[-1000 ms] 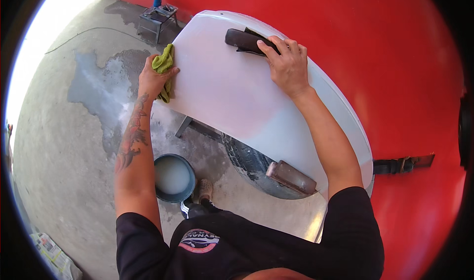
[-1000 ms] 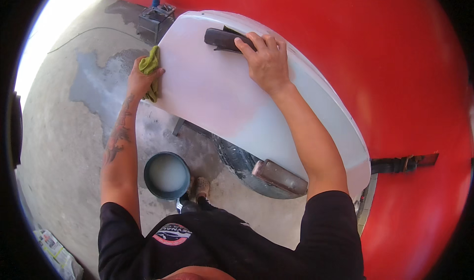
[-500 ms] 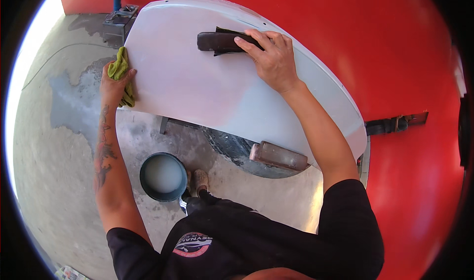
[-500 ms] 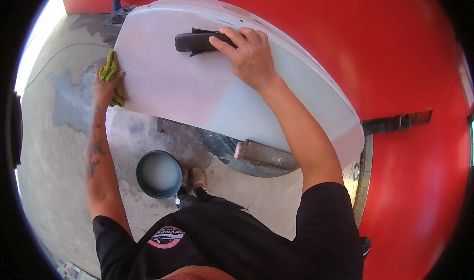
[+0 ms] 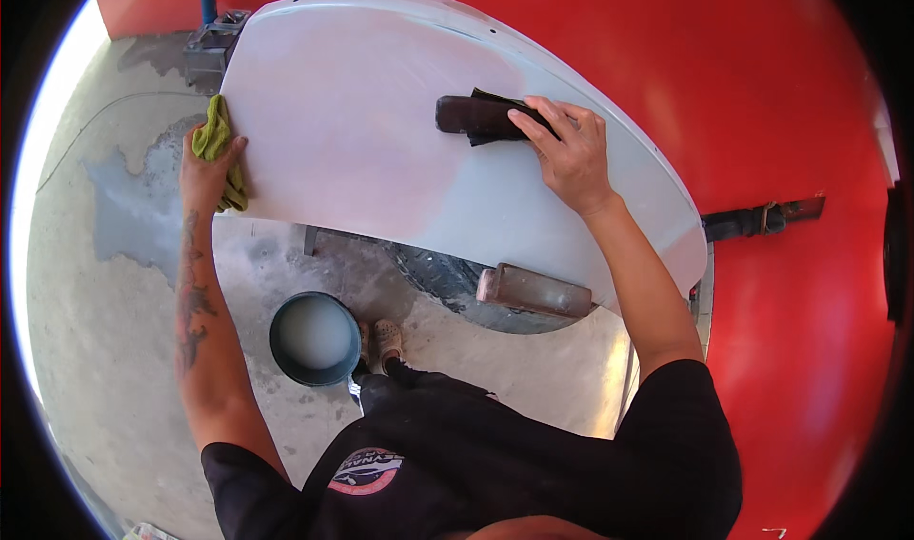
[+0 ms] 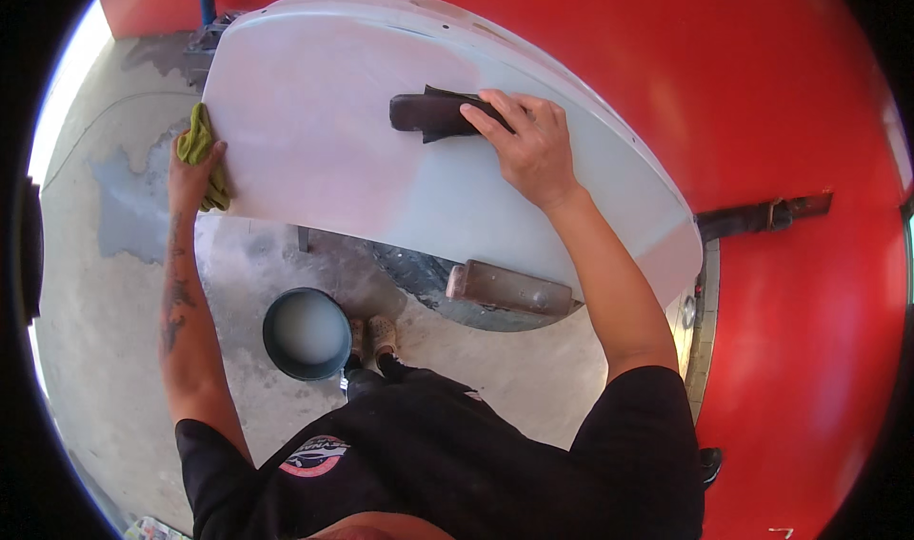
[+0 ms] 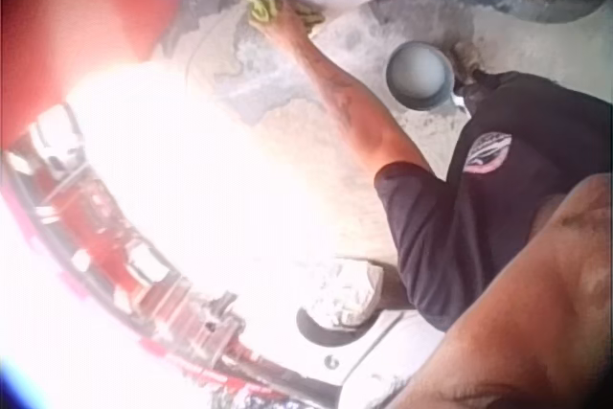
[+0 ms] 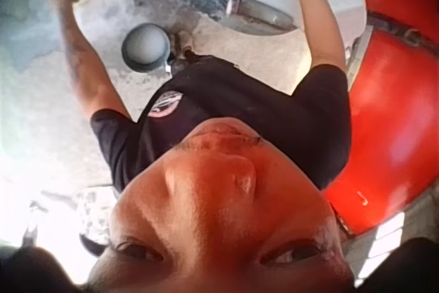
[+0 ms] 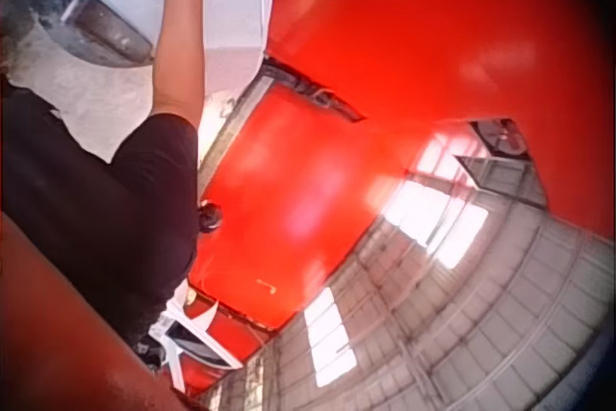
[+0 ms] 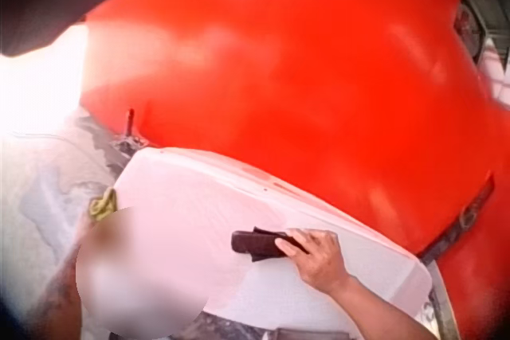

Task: Sanding and wiping a car body panel during a repair or detailing process.

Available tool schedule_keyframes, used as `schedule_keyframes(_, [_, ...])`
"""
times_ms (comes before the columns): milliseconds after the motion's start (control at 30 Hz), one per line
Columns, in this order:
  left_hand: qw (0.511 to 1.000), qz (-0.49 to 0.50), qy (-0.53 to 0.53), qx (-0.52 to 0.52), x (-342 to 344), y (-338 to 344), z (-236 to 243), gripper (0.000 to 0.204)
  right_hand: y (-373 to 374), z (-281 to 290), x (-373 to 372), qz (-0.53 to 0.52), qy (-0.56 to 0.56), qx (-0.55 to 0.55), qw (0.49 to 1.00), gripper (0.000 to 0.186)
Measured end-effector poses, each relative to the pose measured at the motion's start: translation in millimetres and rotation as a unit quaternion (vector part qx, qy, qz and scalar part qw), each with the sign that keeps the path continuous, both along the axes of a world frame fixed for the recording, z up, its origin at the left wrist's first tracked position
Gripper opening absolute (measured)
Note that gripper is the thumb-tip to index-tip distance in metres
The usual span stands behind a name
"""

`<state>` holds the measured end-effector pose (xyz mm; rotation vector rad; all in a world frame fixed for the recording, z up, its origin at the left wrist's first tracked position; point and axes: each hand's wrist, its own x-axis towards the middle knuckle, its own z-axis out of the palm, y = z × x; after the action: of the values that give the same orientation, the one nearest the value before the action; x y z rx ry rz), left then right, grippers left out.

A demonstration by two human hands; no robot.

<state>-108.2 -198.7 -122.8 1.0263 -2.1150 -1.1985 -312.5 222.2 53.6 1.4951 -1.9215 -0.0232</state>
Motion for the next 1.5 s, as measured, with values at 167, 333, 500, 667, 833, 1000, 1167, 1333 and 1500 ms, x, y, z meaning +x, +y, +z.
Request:
schedule_keyframes(167, [1.0, -0.017, -0.008, 0.013, -7.1, -5.9, -15.0, 0.079, -65.3, 21.5, -32.7, 0.025, 0.054, -0.033, 0.998, 0.039])
schedule_keyframes(333, [1.0, -0.011, 0.013, -0.003, 4.5, -7.5, -11.6, 0.078, -4.4, -21.3, 9.9, 0.002, -0.003, -0.014, 1.0, 0.039])
schedule_keyframes(500, [1.0, -0.008, -0.005, -0.02, -2.9, 2.7, 3.2, 0.076, 5.2, -14.0, 7.3, 0.031, 0.044, 0.052, 0.997, 0.036])
schedule_keyframes(667, [1.0, -0.019, 0.012, -0.004, -1.3, -14.3, -18.1, 0.076, -99.3, 1.7, -28.4, 0.054, 0.083, -0.061, 0.993, 0.039])
schedule_keyframes(833, [1.0, 0.003, 0.002, -0.005, -3.0, -3.2, -6.8, 0.08, 29.2, -41.1, 27.4, 0.045, -0.029, 0.08, 0.995, 0.042])
schedule_keyframes(1000, [1.0, -0.002, -0.008, -0.013, -6.0, -5.1, -14.0, 0.084, -88.6, -2.5, -15.7, 0.082, 0.079, 0.057, 0.992, 0.04])
schedule_keyframes(1167, [1.0, 0.004, -0.007, 0.015, -3.4, -6.6, -16.5, 0.089, -132.8, -17.1, -7.0, 0.053, 0.067, -0.009, 0.996, 0.04])
schedule_keyframes(1333, [0.999, 0.021, -0.02, 0.016, -0.4, 0.2, -10.5, 0.091, -16.8, -51.8, 48.8, 0.098, -0.006, 0.117, 0.988, 0.039])
schedule_keyframes(1500, [1.0, 0.004, -0.015, 0.013, -4.9, -11.7, -18.8, 0.096, -158.3, -22.9, 6.8, 0.099, 0.093, 0.031, 0.99, 0.04])
